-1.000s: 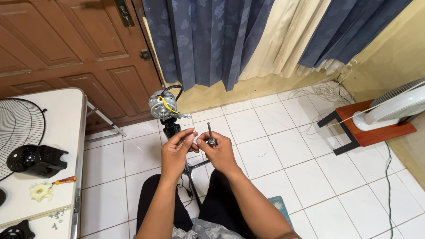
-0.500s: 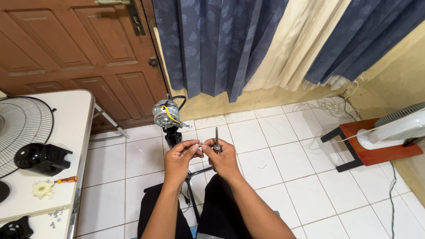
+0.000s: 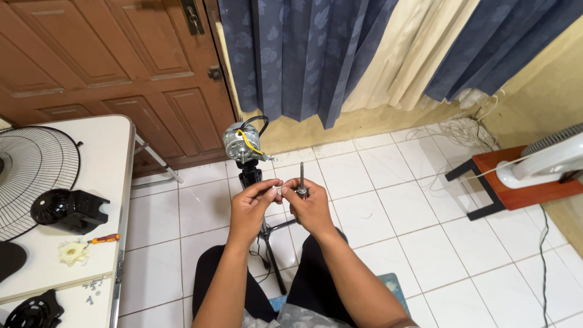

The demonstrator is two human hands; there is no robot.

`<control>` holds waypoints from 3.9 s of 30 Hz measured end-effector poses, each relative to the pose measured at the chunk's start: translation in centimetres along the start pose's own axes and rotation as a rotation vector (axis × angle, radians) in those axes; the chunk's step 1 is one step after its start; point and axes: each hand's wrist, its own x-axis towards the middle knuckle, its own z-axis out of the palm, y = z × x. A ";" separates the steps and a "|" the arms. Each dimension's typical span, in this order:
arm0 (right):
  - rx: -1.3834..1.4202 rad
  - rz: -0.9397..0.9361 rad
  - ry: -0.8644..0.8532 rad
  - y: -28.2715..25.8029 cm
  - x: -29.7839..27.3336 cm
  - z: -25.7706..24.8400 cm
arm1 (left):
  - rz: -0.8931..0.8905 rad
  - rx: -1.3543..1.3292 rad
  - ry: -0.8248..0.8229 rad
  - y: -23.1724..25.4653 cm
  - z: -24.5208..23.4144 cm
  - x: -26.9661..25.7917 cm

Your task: The person is repairing an electric fan motor. They align the stator and rotor, then use a screwdriver to tighten screws securing the motor housing.

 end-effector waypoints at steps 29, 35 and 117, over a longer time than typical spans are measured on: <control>0.022 0.004 0.055 1.9 -0.9 3.8 | -0.115 -0.003 0.114 -0.7 -3.7 -0.1; -0.018 -0.018 0.072 2.2 -0.7 4.1 | -0.088 -0.026 0.174 -0.5 -3.3 0.3; -0.312 -0.301 0.144 1.4 12.0 4.1 | 0.150 0.300 -0.103 0.8 -9.1 15.3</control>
